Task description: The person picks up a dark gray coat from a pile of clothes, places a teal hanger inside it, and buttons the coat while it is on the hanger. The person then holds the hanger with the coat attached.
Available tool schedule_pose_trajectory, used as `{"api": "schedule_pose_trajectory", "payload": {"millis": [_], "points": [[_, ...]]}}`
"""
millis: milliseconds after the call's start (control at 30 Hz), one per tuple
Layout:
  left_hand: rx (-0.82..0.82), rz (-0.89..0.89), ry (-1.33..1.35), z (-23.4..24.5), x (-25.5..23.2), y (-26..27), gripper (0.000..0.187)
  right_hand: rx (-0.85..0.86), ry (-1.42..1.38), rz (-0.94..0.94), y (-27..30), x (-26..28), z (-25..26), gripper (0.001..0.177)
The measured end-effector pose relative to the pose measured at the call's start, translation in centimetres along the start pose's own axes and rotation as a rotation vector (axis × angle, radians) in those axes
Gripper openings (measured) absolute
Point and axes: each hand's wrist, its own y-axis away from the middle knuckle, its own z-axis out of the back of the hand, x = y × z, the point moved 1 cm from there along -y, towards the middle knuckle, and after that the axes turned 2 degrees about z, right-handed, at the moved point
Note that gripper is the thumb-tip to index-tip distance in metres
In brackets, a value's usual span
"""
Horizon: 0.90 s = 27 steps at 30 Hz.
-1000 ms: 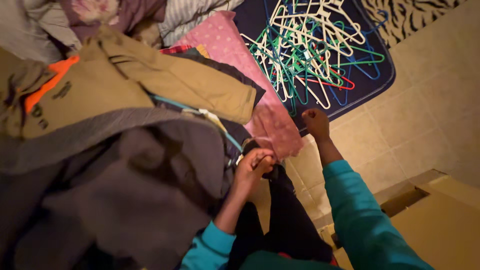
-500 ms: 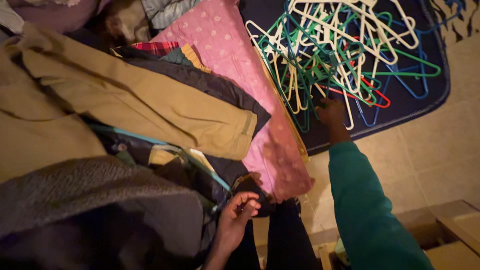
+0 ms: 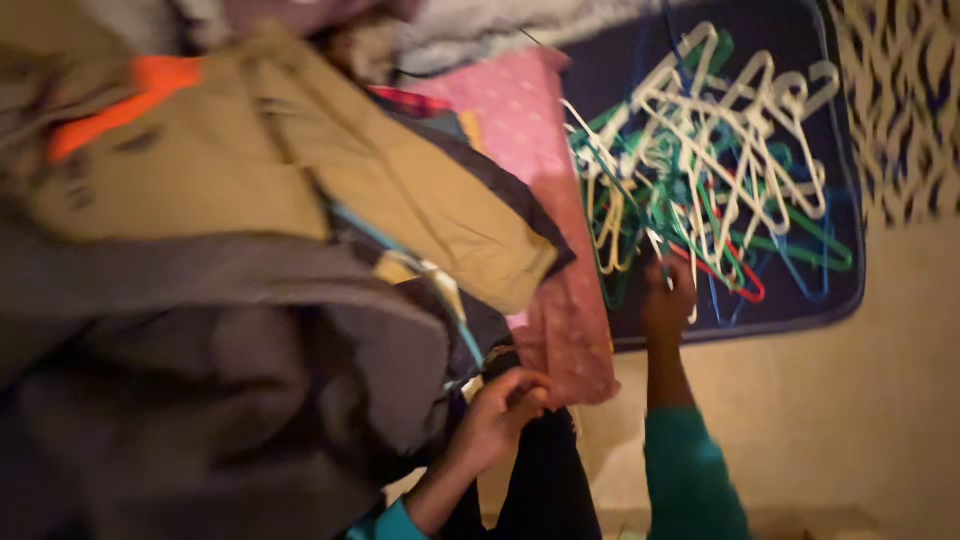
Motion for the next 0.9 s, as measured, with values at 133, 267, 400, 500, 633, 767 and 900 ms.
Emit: {"api": "schedule_pose_trajectory", "payload": {"millis": [133,267,400,500,633,767,900], "points": [[0.008,-0.103,-0.201,-0.4,-6.9,5.0,0.025,0.043,-0.537,-0.095,3.3,11.7,4.0,0.042],[-0.063,-0.468,-0.204,3.0,-13.4,12.8,0.025,0.129,-0.586,-0.148,5.8,19.7,7.5,0.047],[-0.481,-0.959,-0.547,9.7,-18.5,20.6,0.032,0.178,-0.622,-0.119,6.6,25.3,7.2,0.027],[-0.778,-0.970,-0.838,13.0,-19.6,24.7,0.074,0.244,-0.777,-0.002,7.7,31.3,6.5,0.022],[-1.110,-0.750,-1.056,19.4,-16.1,24.3,0.081,0.307,-0.842,0.001,11.1,38.3,4.0,0.015],[-0.889,-0.723,-0.656,27.5,-9.5,23.9,0.033,0.270,-0.735,-0.027,15.3,42.3,2.0,0.014],[-0.526,-0.804,-0.254,30.8,-4.6,28.1,0.029,0.203,-0.679,-0.067,19.0,43.9,1.8,0.023]]}}
